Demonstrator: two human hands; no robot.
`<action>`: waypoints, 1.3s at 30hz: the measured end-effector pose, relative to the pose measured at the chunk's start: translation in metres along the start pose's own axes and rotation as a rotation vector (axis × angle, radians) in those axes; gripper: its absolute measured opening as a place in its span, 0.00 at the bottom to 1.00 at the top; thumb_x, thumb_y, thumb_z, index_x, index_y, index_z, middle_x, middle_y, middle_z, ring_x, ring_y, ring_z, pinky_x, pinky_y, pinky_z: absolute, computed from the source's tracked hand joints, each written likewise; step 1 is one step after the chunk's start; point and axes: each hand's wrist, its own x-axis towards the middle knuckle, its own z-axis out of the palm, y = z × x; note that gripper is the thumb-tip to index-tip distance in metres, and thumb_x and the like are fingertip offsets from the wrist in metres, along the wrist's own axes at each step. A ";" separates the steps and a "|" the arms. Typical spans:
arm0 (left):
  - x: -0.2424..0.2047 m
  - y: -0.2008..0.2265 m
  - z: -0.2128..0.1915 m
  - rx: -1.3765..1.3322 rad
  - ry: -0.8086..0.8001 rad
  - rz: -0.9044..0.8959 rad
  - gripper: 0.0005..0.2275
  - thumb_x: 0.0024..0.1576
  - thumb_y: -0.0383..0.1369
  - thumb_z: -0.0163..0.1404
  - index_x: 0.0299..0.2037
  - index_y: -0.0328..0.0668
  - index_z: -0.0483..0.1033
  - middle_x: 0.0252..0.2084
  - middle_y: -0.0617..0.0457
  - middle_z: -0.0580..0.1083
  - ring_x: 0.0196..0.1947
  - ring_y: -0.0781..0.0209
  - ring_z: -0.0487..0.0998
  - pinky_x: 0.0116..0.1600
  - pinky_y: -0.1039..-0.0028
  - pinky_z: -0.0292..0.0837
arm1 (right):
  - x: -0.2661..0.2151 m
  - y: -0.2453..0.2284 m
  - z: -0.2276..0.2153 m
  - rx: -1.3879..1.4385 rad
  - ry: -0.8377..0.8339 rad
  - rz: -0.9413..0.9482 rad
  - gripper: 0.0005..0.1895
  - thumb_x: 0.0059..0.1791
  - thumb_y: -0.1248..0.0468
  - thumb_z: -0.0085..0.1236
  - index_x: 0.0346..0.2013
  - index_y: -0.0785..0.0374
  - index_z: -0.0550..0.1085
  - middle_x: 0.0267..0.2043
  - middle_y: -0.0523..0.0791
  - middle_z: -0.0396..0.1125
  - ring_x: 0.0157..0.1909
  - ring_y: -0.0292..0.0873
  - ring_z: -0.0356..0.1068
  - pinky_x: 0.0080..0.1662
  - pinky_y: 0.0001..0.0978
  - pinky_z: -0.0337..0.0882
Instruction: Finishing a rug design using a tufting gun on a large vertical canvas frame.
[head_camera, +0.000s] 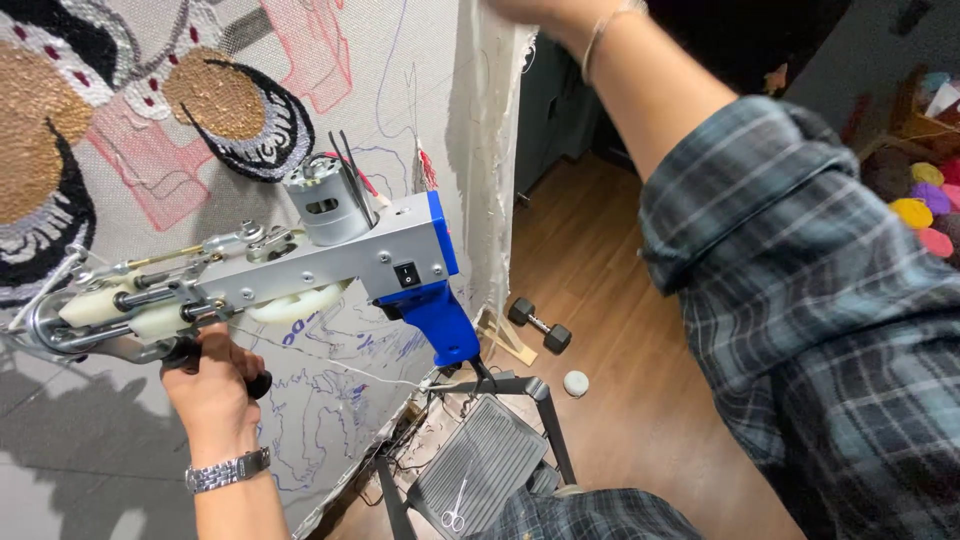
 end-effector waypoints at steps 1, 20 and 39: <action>0.001 -0.001 0.000 -0.002 0.011 -0.008 0.10 0.66 0.29 0.52 0.34 0.40 0.66 0.20 0.58 0.63 0.15 0.67 0.62 0.24 0.71 0.62 | -0.002 0.019 0.017 -0.050 -0.015 0.001 0.17 0.57 0.54 0.49 0.47 0.65 0.78 0.44 0.56 0.75 0.45 0.51 0.76 0.49 0.43 0.75; 0.020 -0.035 0.060 0.005 0.095 0.014 0.07 0.62 0.30 0.55 0.33 0.39 0.74 0.20 0.60 0.67 0.15 0.72 0.63 0.20 0.77 0.57 | -0.098 0.092 0.124 1.090 -0.857 -0.185 0.39 0.48 0.65 0.66 0.70 0.68 0.60 0.69 0.53 0.62 0.68 0.48 0.63 0.68 0.43 0.64; -0.008 -0.013 0.081 0.456 0.110 -0.059 0.12 0.58 0.38 0.56 0.35 0.34 0.84 0.18 0.59 0.72 0.19 0.71 0.65 0.27 0.74 0.60 | -0.127 0.107 0.201 1.660 -0.450 0.358 0.28 0.45 0.48 0.60 0.46 0.72 0.72 0.22 0.49 0.65 0.20 0.41 0.62 0.26 0.35 0.66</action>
